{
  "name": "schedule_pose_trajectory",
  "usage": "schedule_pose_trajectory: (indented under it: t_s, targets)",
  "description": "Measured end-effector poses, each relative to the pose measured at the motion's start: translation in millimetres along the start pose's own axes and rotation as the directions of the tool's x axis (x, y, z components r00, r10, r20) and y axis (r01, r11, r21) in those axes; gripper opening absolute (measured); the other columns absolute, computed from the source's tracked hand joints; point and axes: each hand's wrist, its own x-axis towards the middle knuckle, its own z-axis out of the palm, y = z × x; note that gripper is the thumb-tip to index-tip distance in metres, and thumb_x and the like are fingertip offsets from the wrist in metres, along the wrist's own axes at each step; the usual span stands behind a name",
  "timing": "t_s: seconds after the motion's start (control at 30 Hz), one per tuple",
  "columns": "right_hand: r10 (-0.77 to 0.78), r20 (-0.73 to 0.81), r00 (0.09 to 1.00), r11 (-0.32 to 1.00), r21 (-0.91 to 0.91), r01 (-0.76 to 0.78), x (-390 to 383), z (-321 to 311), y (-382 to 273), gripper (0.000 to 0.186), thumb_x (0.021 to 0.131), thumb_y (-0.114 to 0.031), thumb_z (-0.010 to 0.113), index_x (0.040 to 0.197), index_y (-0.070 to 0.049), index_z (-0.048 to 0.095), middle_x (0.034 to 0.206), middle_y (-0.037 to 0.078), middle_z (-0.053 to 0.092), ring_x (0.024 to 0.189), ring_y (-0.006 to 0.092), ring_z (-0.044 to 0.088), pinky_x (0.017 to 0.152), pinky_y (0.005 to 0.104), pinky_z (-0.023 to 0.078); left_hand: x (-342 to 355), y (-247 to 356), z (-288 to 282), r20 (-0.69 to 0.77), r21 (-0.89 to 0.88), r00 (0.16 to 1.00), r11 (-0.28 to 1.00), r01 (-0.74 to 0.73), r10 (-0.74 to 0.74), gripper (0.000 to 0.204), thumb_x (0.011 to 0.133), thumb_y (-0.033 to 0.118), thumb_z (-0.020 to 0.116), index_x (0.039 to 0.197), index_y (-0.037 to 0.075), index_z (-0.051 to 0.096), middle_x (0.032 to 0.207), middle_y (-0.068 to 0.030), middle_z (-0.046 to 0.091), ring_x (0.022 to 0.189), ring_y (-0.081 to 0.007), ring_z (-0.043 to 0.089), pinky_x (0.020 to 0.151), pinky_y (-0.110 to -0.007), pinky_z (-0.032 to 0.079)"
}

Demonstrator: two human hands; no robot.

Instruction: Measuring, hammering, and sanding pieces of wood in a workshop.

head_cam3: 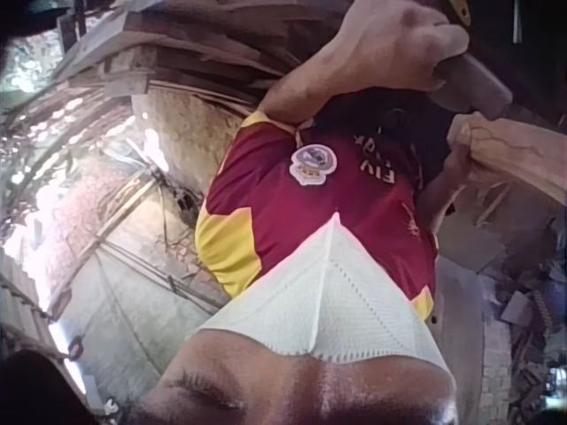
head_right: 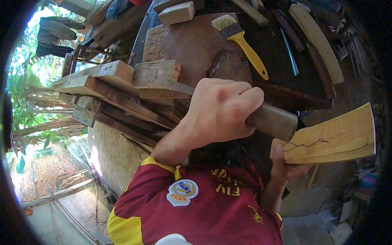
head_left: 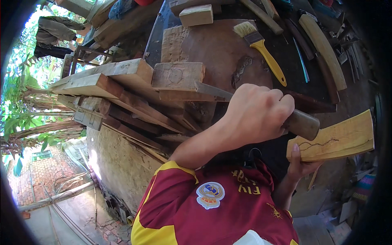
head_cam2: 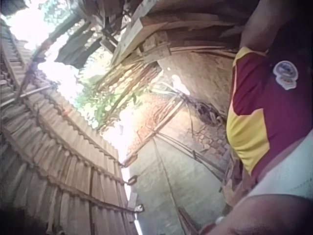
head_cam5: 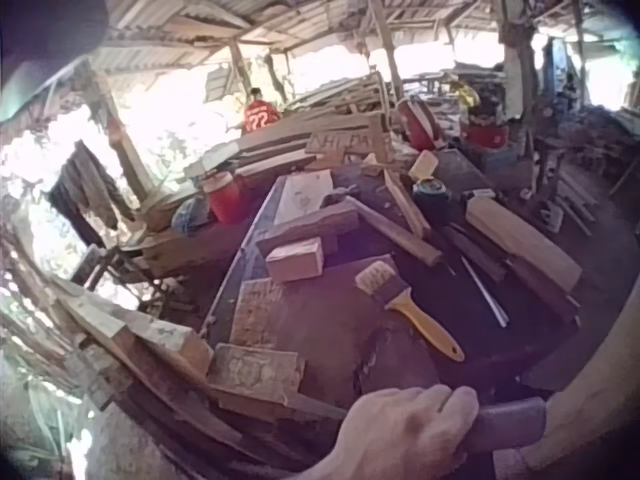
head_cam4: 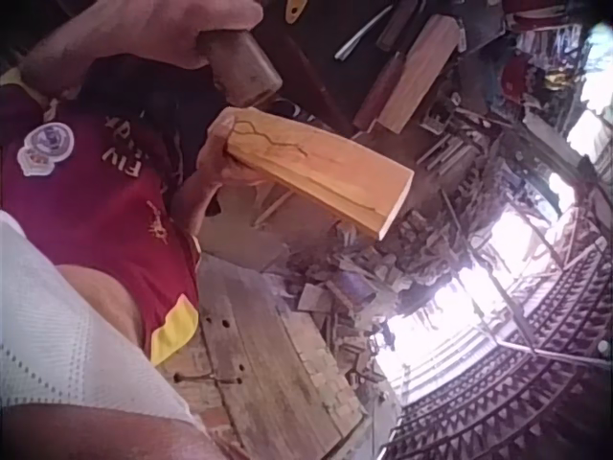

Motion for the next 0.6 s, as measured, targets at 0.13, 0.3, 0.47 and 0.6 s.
schedule_pose_trajectory:
  t_s: [0.13, 0.3, 0.47, 0.6]
  targets:
    - [-0.063, 0.050, 0.997, 0.993, -0.100, 0.067, 0, 5, -4, 0.093, 0.077, 0.003, 0.075, 0.153, 0.006, 0.023, 0.140, 0.021, 0.048, 0.125, 0.0297, 0.055, 0.107, 0.0445, 0.048, -3, 2, -3, -0.017, -0.023, 0.999, 0.999, -0.030, 0.029, 0.025, 0.064, 0.020, 0.079, 0.077, 0.008, 0.060, 0.068, -0.0084, 0.063, 0.062, -0.0304, 0.067, 0.054, -0.043, 0.050]
    - [-0.070, 0.094, 0.993, 0.985, -0.150, 0.084, -1, 6, -6, 0.095, 0.075, -0.006, 0.077, 0.153, 0.007, 0.024, 0.140, 0.023, 0.050, 0.127, 0.0324, 0.056, 0.109, 0.0457, 0.046, -9, 0, 4, 0.012, 0.002, 0.998, 0.998, -0.065, 0.065, 0.041, 0.052, 0.021, 0.083, 0.081, 0.011, 0.055, 0.070, -0.0041, 0.056, 0.064, -0.0277, 0.064, 0.055, -0.041, 0.049]
    - [-0.107, 0.159, 0.981, 0.976, -0.172, 0.134, -2, 2, -4, 0.092, 0.074, -0.007, 0.075, 0.151, 0.007, 0.027, 0.143, 0.027, 0.050, 0.130, 0.0351, 0.054, 0.111, 0.0474, 0.044, -14, 3, 3, 0.042, -0.034, 0.997, 0.997, -0.069, 0.070, 0.041, 0.052, 0.021, 0.083, 0.081, 0.011, 0.055, 0.070, -0.0040, 0.055, 0.064, -0.0276, 0.064, 0.055, -0.041, 0.049]
    - [-0.099, 0.137, 0.986, 0.974, -0.189, 0.124, 0, 5, -7, 0.089, 0.073, -0.005, 0.074, 0.150, 0.006, 0.030, 0.144, 0.028, 0.049, 0.131, 0.0353, 0.054, 0.112, 0.0481, 0.044, -16, 0, 7, 0.026, -0.030, 0.998, 0.998, -0.049, 0.050, 0.041, 0.052, 0.020, 0.082, 0.081, 0.011, 0.055, 0.070, -0.0041, 0.056, 0.065, -0.0277, 0.064, 0.055, -0.041, 0.050]
